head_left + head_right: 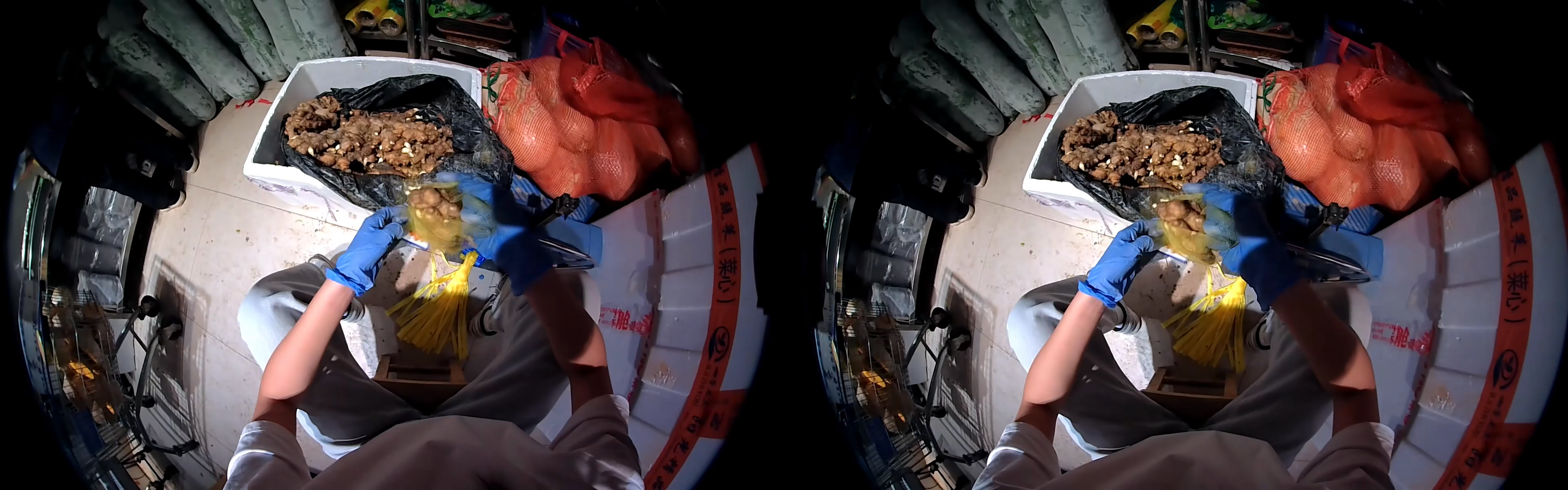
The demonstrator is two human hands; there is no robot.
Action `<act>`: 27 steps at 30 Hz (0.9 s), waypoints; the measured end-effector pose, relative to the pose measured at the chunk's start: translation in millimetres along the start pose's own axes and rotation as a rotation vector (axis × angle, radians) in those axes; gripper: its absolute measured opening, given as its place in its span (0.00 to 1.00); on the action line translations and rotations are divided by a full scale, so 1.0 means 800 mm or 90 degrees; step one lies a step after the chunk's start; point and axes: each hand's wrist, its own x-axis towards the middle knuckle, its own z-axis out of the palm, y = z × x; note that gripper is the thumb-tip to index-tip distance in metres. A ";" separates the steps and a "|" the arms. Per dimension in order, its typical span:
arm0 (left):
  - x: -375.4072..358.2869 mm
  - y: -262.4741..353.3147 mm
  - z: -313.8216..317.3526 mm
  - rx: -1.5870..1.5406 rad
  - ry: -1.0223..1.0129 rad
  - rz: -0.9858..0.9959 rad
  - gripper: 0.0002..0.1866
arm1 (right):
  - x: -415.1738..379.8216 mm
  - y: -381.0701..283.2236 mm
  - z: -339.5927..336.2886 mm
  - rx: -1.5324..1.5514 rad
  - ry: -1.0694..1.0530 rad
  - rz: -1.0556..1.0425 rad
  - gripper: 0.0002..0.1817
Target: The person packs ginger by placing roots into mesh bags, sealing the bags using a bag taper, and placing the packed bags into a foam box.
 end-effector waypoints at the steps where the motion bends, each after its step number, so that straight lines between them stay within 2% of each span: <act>1: 0.001 -0.001 -0.002 -0.010 0.050 0.006 0.18 | -0.001 -0.002 0.004 0.000 0.000 0.000 0.16; 2: 0.006 -0.001 -0.005 0.001 0.053 0.102 0.18 | -0.004 -0.005 0.009 0.033 0.028 0.052 0.15; 3: 0.003 0.016 0.002 -0.066 0.059 0.091 0.18 | -0.006 -0.008 0.015 0.065 0.057 0.105 0.14; 5: -0.001 0.019 0.002 -0.024 0.001 0.148 0.19 | 0.000 -0.001 0.004 0.014 0.077 0.117 0.15; 7: -0.011 0.019 0.023 0.110 0.046 0.197 0.18 | 0.003 0.008 -0.009 -0.040 0.098 0.131 0.15; 9: -0.016 0.014 0.018 0.138 0.035 0.171 0.20 | 0.002 0.014 -0.015 0.053 0.127 0.126 0.16; 10: -0.019 0.018 0.016 0.096 0.033 0.082 0.22 | -0.005 0.008 -0.002 0.049 0.126 0.131 0.16; 12: -0.016 0.020 0.006 -0.041 0.019 -0.104 0.26 | -0.031 -0.008 0.030 0.111 0.070 0.034 0.16; 15: -0.011 0.009 -0.005 -0.096 -0.017 -0.136 0.27 | -0.042 -0.013 0.036 0.138 0.116 -0.015 0.13; 16: -0.011 0.005 0.003 -0.072 0.016 -0.032 0.21 | -0.041 -0.008 0.025 0.147 0.131 -0.031 0.12; 17: -0.011 0.003 0.002 -0.074 0.018 -0.032 0.21 | -0.031 0.008 -0.019 0.142 0.083 -0.032 0.09; 18: -0.010 -0.001 -0.001 -0.073 -0.009 -0.023 0.18 | -0.027 0.010 -0.025 0.139 0.036 -0.034 0.06; 20: -0.005 -0.007 0.000 -0.091 -0.013 0.014 0.08 | -0.026 0.014 -0.030 0.147 0.045 -0.033 0.06; 23: 0.002 -0.016 -0.002 0.014 0.027 0.033 0.06 | -0.021 0.025 -0.049 0.171 0.039 -0.024 0.06; 25: 0.008 -0.024 0.001 0.001 0.060 0.035 0.05 | -0.015 0.036 -0.060 0.187 0.022 -0.014 0.07; 27: 0.018 -0.034 -0.005 0.119 0.072 0.119 0.05 | -0.013 0.039 -0.064 0.243 -0.010 -0.013 0.10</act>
